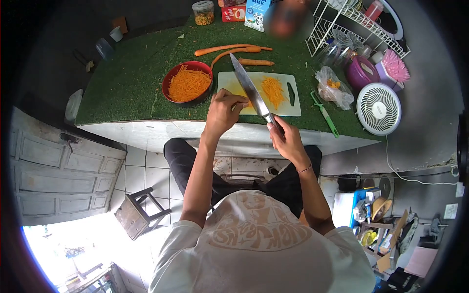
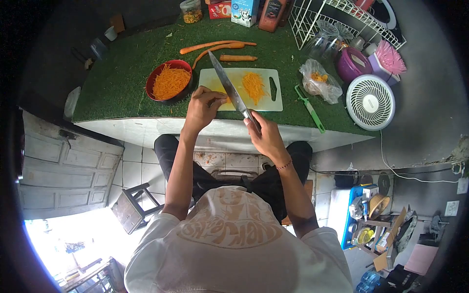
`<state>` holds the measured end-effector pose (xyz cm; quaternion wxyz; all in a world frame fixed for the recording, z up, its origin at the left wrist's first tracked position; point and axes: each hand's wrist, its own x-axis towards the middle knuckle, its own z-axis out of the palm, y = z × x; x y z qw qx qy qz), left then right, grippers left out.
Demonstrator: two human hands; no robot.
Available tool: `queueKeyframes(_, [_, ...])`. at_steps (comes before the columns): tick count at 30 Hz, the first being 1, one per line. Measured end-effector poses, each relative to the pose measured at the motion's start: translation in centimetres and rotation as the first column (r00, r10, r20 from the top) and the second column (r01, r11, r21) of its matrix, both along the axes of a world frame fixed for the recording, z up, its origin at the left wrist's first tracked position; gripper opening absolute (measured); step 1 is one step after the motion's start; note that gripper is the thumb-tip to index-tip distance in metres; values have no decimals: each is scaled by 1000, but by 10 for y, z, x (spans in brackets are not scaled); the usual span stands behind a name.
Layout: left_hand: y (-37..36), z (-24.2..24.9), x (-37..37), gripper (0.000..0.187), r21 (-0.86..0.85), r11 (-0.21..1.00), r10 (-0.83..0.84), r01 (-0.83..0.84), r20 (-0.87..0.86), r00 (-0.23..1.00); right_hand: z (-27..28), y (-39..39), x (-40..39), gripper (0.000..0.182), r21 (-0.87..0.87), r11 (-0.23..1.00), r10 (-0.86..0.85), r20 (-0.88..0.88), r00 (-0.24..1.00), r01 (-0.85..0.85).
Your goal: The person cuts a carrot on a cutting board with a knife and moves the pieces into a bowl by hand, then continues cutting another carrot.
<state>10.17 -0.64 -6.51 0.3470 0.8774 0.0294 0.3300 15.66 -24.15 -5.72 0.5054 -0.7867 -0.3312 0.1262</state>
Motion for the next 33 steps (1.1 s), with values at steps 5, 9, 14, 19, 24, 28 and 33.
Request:
queueKeyframes(5, [1, -1, 2, 15, 25, 1000, -9, 9, -1, 1000, 1, 0, 0, 25, -13, 1000, -9, 41, 999, 10])
queueKeyframes(9, [2, 1, 1, 15, 81, 997, -23, 20, 40, 999, -1, 1, 0, 26, 25, 999, -40, 38, 998, 39])
queueKeyframes(14, [1, -1, 2, 15, 35, 999, -22, 21, 7, 1000, 6, 1, -2, 26, -21, 1000, 5, 46, 999, -4])
queueKeyframes(19, [0, 1, 1, 13, 27, 1000, -7, 7, 7, 1000, 5, 3, 0, 27, -79, 996, -32, 45, 998, 35])
queueKeyframes(24, [0, 0, 3, 11, 30, 1000, -8, 7, 27, 1000, 9, 6, 0, 26, -38, 999, -5, 77, 997, 8])
queueKeyframes(28, [1, -2, 6, 11, 41, 999, -12, 11, 25, 1000, 11, 8, 0, 25, -78, 997, -11, 42, 999, 14])
queueKeyframes(33, [1, -1, 6, 10, 23, 1000, -12, 12, 9, 1000, 16, 11, 4, 26, -127, 990, -58, 12, 998, 59])
